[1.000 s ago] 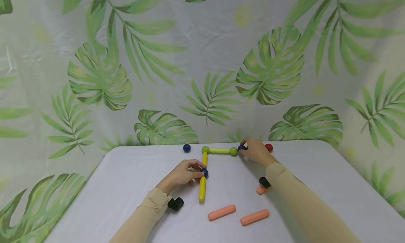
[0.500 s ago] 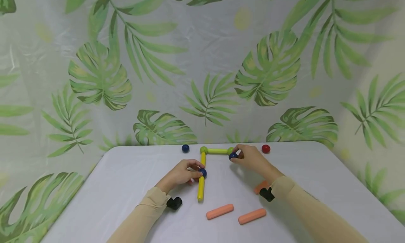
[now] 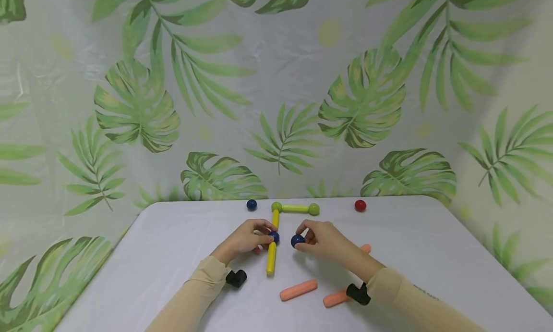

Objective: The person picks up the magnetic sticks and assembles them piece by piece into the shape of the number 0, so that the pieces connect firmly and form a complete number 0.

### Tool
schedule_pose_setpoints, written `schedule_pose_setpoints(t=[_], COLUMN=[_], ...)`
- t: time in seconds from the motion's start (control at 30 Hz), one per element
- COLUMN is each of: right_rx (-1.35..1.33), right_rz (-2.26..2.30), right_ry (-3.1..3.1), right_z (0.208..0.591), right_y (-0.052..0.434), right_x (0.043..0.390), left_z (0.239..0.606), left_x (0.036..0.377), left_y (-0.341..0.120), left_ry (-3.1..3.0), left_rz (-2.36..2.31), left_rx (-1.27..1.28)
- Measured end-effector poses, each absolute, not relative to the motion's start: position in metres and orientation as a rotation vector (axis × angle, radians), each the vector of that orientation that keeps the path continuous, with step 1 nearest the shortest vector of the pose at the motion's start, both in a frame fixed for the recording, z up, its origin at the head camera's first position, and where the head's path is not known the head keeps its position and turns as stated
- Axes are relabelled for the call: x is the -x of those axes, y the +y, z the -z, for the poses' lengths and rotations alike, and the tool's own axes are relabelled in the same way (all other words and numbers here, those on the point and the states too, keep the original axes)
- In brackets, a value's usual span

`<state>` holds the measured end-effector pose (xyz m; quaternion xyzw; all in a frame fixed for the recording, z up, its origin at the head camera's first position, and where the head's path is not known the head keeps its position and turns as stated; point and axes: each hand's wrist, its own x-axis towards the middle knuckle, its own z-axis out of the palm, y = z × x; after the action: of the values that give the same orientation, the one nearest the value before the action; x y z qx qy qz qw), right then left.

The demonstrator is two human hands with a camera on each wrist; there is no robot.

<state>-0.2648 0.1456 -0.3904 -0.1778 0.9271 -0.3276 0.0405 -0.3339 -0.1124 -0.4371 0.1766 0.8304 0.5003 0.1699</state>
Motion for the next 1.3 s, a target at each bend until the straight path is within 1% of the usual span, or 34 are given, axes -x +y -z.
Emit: schedule_pose_setpoints(t=[0.2,0.6,0.97,1.3], right_rx=[0.658,0.666,0.74,0.712], right_rz=[0.982,1.052,1.087,1.055], right_ry=[2.798,2.64,2.545,2.54], right_z=[0.392,0.396,0.406,0.412], right_y=[0.133,0.109,0.097,0.089], right_x=[0.25,0.227,0.217,0.214], left_z=[0.436,0.438,0.437,0.436], left_x=[0.334,0.335,0.335,0.334], left_y=[-0.115,-0.116,-0.115,-0.114], left_ry=[2.36,2.359,2.357,2.362], left_rz=[-1.432,-1.437,-1.438,-1.434], left_rx=[-0.514,-0.543,-0.542,-0.533])
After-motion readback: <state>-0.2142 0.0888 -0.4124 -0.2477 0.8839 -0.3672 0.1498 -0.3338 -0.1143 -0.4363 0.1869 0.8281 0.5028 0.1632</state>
